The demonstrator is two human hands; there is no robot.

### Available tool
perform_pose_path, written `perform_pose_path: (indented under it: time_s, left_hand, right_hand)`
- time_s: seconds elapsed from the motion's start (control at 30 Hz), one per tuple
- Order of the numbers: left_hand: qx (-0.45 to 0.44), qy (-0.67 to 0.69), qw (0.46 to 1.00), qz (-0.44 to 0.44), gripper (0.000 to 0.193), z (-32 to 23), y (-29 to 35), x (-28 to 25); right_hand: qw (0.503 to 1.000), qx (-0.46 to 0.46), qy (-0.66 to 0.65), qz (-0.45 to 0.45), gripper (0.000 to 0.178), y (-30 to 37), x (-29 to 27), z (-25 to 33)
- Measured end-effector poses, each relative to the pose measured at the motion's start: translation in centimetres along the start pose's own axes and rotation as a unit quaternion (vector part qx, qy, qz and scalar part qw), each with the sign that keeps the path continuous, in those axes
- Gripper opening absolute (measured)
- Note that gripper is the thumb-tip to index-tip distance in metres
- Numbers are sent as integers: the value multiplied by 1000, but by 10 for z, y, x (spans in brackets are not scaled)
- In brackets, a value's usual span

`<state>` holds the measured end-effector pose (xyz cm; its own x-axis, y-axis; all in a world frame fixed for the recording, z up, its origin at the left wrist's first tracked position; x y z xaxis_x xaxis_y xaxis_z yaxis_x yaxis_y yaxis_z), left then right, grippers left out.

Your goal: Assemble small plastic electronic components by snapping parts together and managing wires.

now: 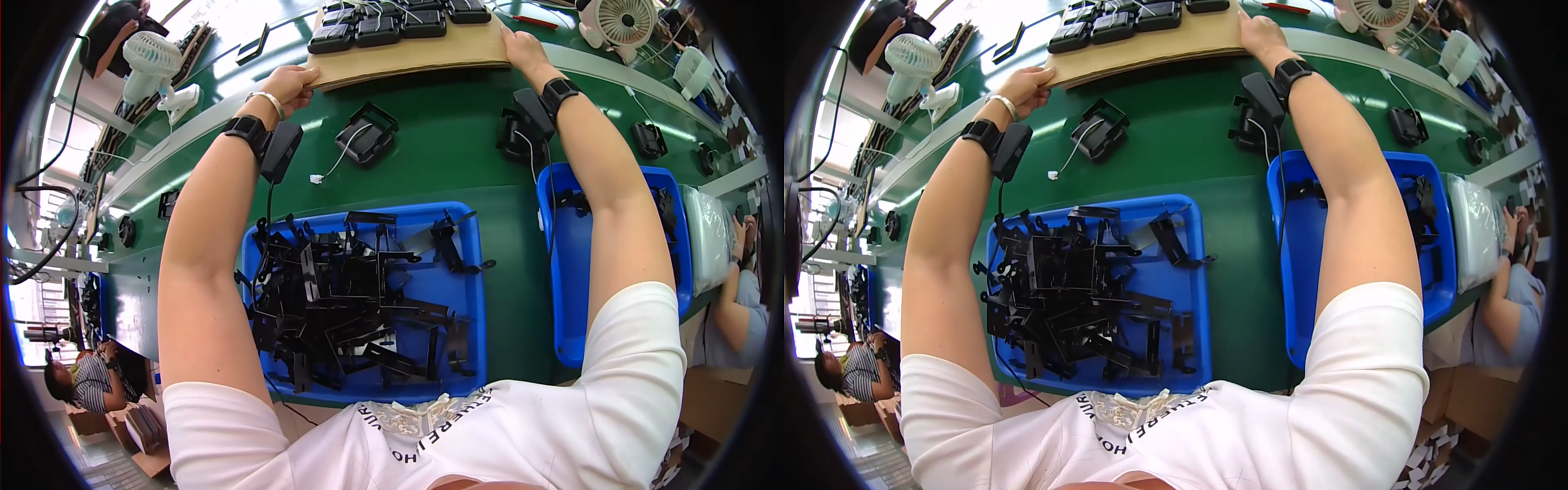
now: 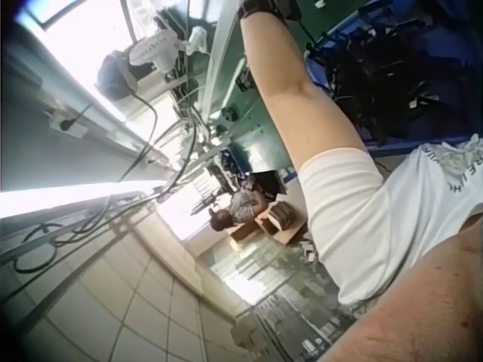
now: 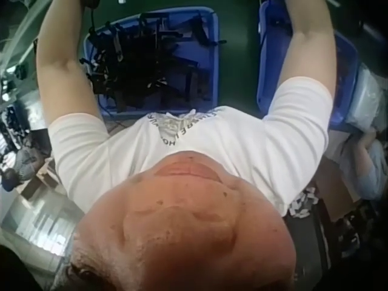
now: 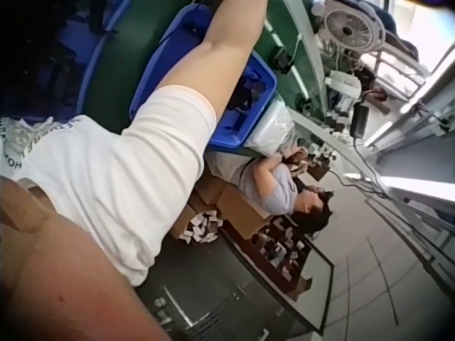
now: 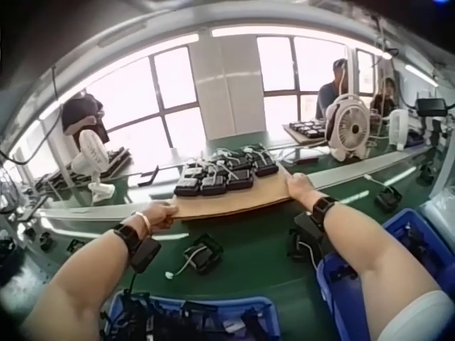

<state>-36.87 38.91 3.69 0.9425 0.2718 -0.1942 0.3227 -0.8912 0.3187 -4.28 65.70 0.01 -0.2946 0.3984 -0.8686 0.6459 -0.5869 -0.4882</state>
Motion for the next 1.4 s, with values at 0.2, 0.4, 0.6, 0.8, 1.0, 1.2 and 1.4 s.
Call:
perform_pose_path:
  time_s: [0.2, 0.4, 0.6, 0.8, 1.0, 1.2, 1.4]
  left_hand:
    - [-26, -24, 999, 3, 19, 9, 2, 11]
    - [-20, -70, 997, 0, 29, 11, -9, 21]
    - [-36, -83, 996, -18, 39, 5, 37, 9]
    - [59, -119, 989, 60, 40, -22, 150, 14]
    - [72, -24, 988, 137, 41, -19, 312, 35]
    - [94, 134, 972, 166, 47, 10, 410, 58]
    - [38, 283, 907, 308, 61, 57, 418, 126]
  right_hand:
    - [996, 3, 13, 91, 29, 20, -15, -2]
    - [976, 142, -25, 163, 35, 18, -17, -21]
    - [985, -52, -134, -92, 49, -2, -84, 55]
    - [990, -67, -80, 99, 61, -42, -70, 118]
    - [975, -10, -9, 223, 67, -48, -76, 130]
    - [992, 35, -47, 115, 71, -21, -104, 106]
    - [929, -174, -318, 71, 58, 80, -246, 173]
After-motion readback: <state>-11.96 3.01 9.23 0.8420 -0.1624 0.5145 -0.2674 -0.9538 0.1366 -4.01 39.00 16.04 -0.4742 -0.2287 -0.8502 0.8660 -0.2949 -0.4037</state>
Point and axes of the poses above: each hand's wrist, its own y-axis away from the middle knuckle, its own x-axis out of the palm, z = x × y, the point moved 3 cm from there along -y, towards the middle knuckle, and after that the axes turned 6 degrees about z, right-handed, at the moved point
